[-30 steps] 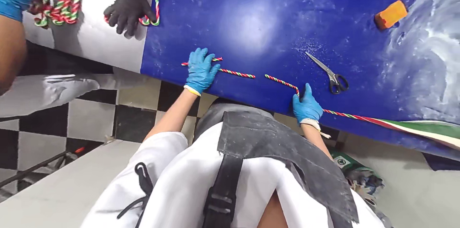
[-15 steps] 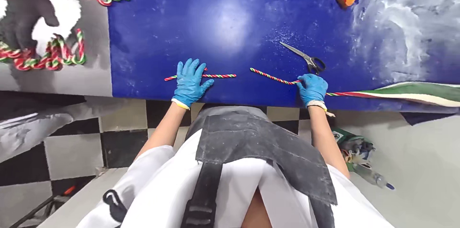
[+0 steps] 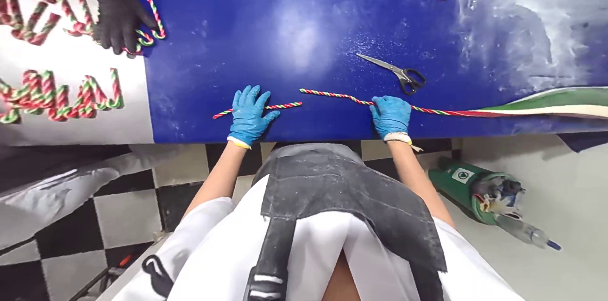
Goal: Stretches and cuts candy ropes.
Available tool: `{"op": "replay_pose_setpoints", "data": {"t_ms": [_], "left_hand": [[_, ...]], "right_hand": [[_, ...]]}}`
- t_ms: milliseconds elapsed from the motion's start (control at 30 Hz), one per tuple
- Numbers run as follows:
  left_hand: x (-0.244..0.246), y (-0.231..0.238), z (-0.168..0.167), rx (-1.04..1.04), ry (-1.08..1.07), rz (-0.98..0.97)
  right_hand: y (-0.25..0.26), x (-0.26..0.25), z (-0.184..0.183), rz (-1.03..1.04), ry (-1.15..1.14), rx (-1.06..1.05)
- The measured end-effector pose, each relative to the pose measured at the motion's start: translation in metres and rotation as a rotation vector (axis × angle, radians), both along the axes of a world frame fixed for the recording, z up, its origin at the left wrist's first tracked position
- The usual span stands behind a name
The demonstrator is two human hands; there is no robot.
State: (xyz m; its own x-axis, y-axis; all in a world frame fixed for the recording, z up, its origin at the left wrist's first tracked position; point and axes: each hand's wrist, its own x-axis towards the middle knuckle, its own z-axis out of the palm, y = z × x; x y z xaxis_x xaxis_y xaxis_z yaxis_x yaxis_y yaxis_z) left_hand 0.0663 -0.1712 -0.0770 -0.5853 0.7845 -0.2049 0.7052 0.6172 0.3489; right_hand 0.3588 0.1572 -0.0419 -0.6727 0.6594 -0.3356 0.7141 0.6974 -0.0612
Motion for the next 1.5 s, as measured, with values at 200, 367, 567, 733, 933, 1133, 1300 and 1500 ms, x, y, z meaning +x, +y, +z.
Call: {"op": "replay_pose_setpoints", "data": {"t_ms": [200,367,567,733,933,1133,1300,1500], "left_hand": [[0.0,0.0,-0.007,0.053,0.03,0.043],[-0.009,-0.007,0.011,-0.048,0.029,0.087],[-0.035,-0.062,0.019,-0.083,-0.024,0.216],[-0.048,-0.092,0.005,0.035,0.031,0.241],[-0.068,-0.056,-0.004,0.161,0.035,0.207],[-0.059,0.001,0.004,0.157,-0.037,0.038],[-0.032,0.019,0.009,0.055,-0.02,0.091],[0.014,0.028,-0.014,-0.037,0.148,0.358]], "right_hand": [[-0.023,-0.033,0.025,-0.196,-0.118,-0.305],[-0.02,-0.06,0.019,0.135,0.098,-0.038],[-0.003,-0.095,0.004,0.449,0.03,-0.203],[-0.008,-0.087,0.001,0.404,0.087,-0.221],[-0.071,-0.067,-0.013,0.69,0.312,-0.204],[-0.15,-0.155,-0.033,0.764,0.497,-0.014],[-0.153,-0.191,-0.037,0.608,0.554,-0.017],[-0.138,-0.216,-0.05,0.669,0.232,-0.108]]}}
